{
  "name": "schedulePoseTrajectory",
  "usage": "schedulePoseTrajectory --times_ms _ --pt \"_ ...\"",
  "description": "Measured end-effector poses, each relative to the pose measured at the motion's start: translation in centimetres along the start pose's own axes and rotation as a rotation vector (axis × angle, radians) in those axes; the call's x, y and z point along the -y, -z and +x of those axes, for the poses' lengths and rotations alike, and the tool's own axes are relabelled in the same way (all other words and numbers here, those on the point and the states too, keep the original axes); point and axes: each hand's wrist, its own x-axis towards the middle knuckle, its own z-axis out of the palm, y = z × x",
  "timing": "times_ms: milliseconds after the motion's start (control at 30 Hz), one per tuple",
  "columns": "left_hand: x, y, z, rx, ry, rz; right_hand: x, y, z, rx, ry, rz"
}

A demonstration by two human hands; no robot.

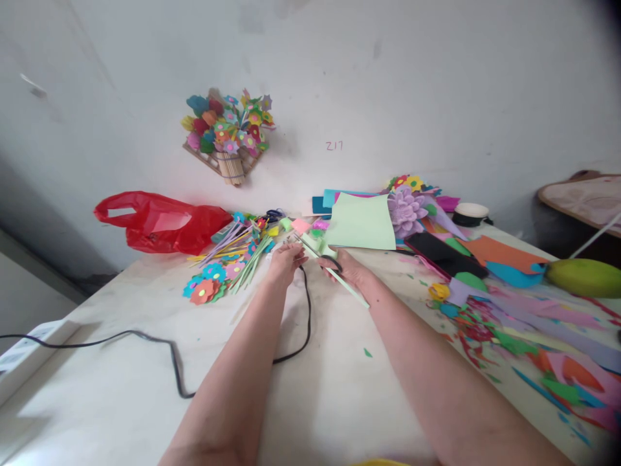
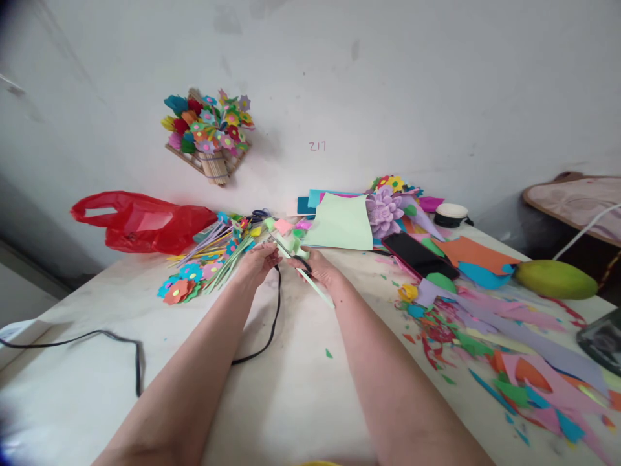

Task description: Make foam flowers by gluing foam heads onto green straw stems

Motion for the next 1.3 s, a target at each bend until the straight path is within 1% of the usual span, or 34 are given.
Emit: schedulePoseTrajectory --times_ms 300,400,500,567,667,733,800,867,1033,1133,1233,1300 --pt "0.0 0.1 0.0 0.000 -0.002 -0.023 0.0 -0.4 0.2 -0.071 0.021 -0.007" --pt "0.0 0.3 0.3 -0.040 -0.010 -0.047 -0.1 -0.4 0.2 -0.094 0.018 -0.018" --pt "-0.2 0.5 0.6 -0.082 -0.019 -0.096 -0.1 -0.2 0.2 -0.145 -0.019 -0.001" --pt "-0.5 0.7 0.8 -0.128 -0.028 -0.126 -0.1 0.0 0.1 -0.111 -0.041 0.032" --pt "-1.3 1.0 0.8 -0.233 -0.050 -0.159 0.0 0.1 0.0 0.030 -0.033 0.045" --pt "-1.8 1.3 0.8 -0.296 -0.060 -0.178 0.3 0.1 -0.1 0.076 -0.022 0.013" --pt "-2.3 1.5 0.7 -0.354 -0.064 -0.195 0.6 -0.1 -0.3 0.069 -0.032 -0.030" --pt "-2.6 1.7 0.8 -0.401 -0.069 -0.210 0.8 -0.2 -0.4 0.027 -0.050 -0.044" --pt "-2.8 1.9 1.0 -0.464 -0.086 -0.254 0.5 -0.1 -0.3 -0.050 -0.021 -0.031" --pt "-2.6 1.5 0.9 -0.445 -0.125 -0.241 0.3 0.0 0.0 -0.086 0.008 -0.037" --pt "-2.0 0.4 0.4 -0.347 -0.180 -0.223 0.3 -0.3 0.1 -0.106 0.028 -0.040" --pt "-1.4 -0.8 -0.2 -0.264 -0.167 -0.196 0.4 -0.5 0.1 -0.126 0.044 -0.048"
